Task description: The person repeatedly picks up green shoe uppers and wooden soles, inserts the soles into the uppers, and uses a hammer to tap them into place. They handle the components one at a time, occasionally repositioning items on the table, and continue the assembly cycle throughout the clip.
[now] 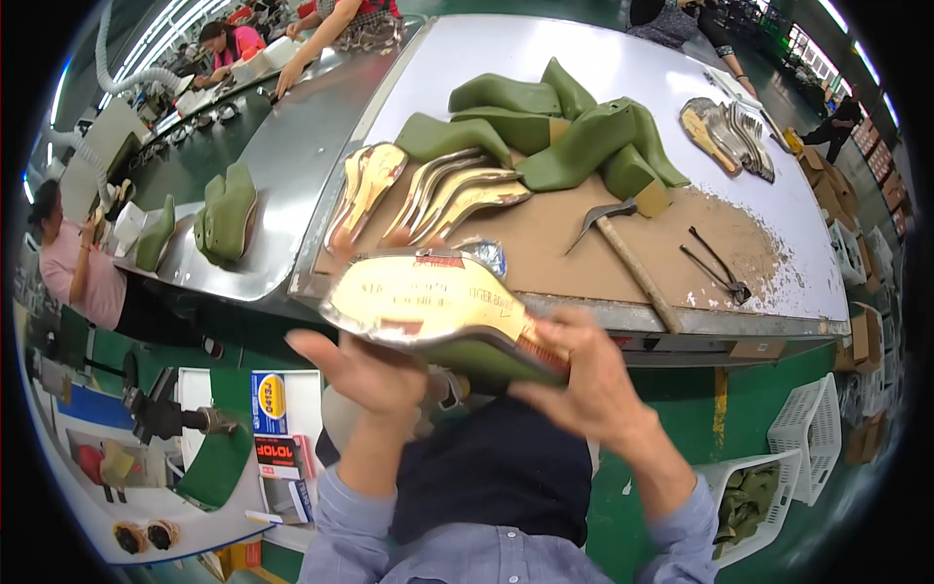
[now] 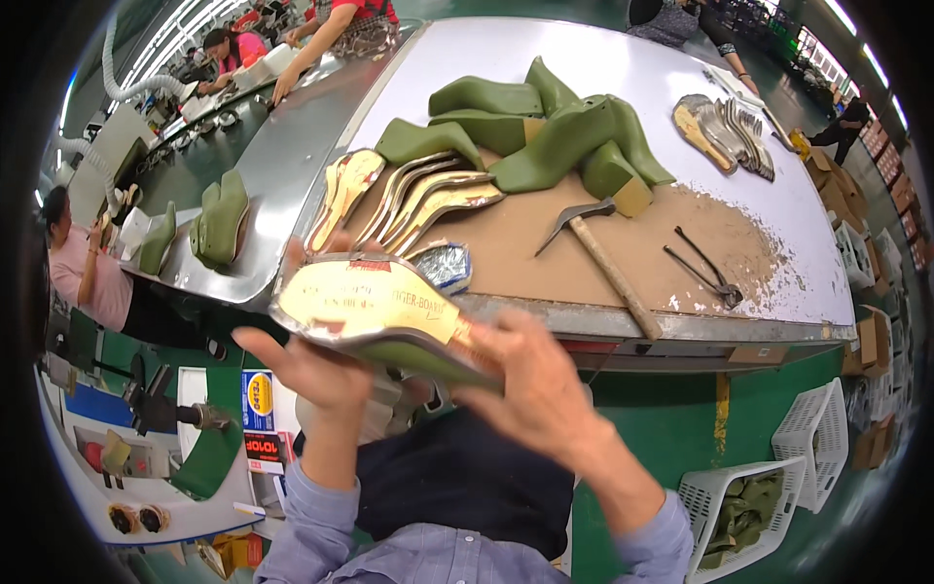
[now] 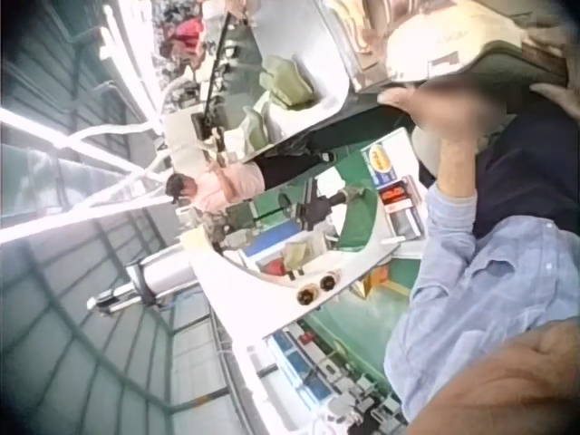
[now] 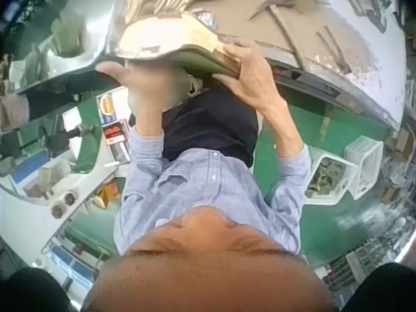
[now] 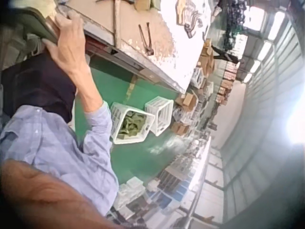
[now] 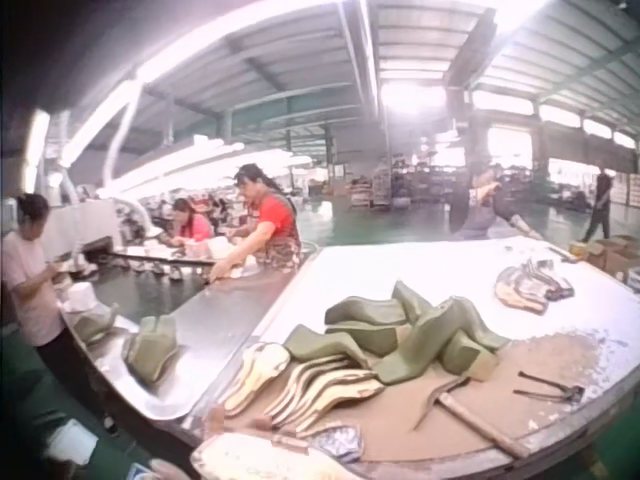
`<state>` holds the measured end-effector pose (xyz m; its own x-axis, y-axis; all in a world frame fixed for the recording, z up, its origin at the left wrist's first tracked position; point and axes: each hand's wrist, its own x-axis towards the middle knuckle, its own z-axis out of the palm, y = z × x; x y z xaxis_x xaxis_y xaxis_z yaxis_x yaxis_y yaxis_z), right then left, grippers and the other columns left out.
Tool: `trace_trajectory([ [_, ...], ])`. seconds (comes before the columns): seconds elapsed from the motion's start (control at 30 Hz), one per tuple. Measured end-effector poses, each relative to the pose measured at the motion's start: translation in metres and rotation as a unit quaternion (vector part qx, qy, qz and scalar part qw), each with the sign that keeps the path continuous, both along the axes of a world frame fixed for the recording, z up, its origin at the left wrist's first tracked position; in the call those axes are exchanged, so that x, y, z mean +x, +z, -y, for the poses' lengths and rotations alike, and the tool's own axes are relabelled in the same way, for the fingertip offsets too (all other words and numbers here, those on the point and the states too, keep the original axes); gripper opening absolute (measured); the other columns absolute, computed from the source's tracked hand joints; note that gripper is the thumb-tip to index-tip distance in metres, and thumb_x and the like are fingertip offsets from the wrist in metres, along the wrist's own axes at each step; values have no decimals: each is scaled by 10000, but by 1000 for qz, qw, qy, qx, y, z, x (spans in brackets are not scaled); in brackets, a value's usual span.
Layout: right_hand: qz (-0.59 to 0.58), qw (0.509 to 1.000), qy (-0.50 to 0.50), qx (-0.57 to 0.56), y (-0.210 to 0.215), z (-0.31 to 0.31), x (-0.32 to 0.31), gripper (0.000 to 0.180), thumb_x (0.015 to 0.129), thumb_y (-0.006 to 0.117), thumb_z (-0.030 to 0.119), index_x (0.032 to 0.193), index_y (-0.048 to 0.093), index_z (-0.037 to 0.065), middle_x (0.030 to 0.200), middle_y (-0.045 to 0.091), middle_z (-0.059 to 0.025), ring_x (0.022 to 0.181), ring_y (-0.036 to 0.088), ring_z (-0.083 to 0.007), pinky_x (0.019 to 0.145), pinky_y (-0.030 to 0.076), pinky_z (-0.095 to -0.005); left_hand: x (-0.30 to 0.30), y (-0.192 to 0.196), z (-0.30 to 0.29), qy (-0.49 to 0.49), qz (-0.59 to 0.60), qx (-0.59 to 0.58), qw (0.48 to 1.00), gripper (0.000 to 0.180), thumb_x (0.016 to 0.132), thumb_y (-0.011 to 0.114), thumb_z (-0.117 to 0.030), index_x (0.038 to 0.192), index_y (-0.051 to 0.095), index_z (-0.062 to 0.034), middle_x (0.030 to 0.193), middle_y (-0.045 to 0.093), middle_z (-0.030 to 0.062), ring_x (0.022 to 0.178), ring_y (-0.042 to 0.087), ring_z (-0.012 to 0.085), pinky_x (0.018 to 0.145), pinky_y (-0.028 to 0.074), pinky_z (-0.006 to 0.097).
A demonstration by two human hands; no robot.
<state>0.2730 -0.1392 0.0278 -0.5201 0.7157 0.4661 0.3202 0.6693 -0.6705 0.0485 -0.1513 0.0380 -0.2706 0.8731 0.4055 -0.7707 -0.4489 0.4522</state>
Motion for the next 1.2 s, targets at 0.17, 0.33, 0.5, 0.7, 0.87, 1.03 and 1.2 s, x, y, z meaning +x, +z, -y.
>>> trace_trajectory([
  [0.17, 63, 994, 6, 86, -24, -36, -7, 733, 677, 880, 94, 1300, 494, 95, 1216, 534, -200, 1056, 569, -407, 890, 502, -479, -46, -31, -12, 157, -105, -251, 949, 318, 1045, 558, -228, 1272, 576, -6, 1208, 660, 146, 1080, 672, 249, 956, 550, 399],
  [0.33, 127, 987, 30, 98, -22, -40, -22, 713, 669, 859, 81, 1295, 519, 118, 1178, 534, -164, 1029, 561, -377, 871, 507, -477, -89, -46, 8, 144, -286, -320, 892, 308, 1008, 577, -52, 1299, 586, 47, 1193, 663, 125, 1032, 660, 149, 909, 549, 300],
  [0.5, 153, 985, 43, 61, -33, -48, -22, 713, 685, 850, 93, 1319, 525, 120, 1143, 535, -142, 1025, 550, -366, 862, 511, -469, -98, -15, -28, 104, -586, -262, 760, 317, 953, 633, -61, 1241, 652, 71, 1085, 733, 135, 962, 694, 145, 860, 554, 285],
  [0.7, 181, 981, 43, 51, -25, -46, -29, 653, 721, 833, 127, 1307, 547, 132, 1142, 551, -137, 1036, 553, -374, 880, 499, -471, -61, -8, -133, -103, -837, -195, 501, 264, 797, 741, -277, 897, 794, -39, 758, 726, 152, 718, 702, 214, 733, 563, 360],
  [0.87, 177, 981, 13, 74, -26, -42, -26, 650, 716, 861, 190, 1279, 543, 131, 1083, 561, -148, 996, 568, -382, 841, 493, -480, -43, -32, -156, -42, -934, -81, 346, 261, 727, 753, -354, 824, 802, -116, 782, 741, 130, 762, 714, 317, 757, 565, 428],
  [1.03, 174, 982, 18, 67, -28, -41, -28, 637, 725, 856, 178, 1280, 547, 127, 1080, 560, -142, 989, 567, -367, 842, 493, -472, -57, -25, -149, -72, -896, -99, 426, 299, 798, 739, -367, 938, 785, -106, 871, 751, 124, 838, 716, 291, 784, 553, 411],
  [1.2, 163, 984, 15, 74, -31, -40, -28, 659, 720, 859, 174, 1294, 539, 129, 1078, 558, -141, 985, 564, -365, 845, 489, -473, -63, -22, -144, -42, -850, -88, 517, 257, 877, 709, -265, 989, 753, -39, 929, 750, 136, 867, 709, 294, 805, 547, 389],
])
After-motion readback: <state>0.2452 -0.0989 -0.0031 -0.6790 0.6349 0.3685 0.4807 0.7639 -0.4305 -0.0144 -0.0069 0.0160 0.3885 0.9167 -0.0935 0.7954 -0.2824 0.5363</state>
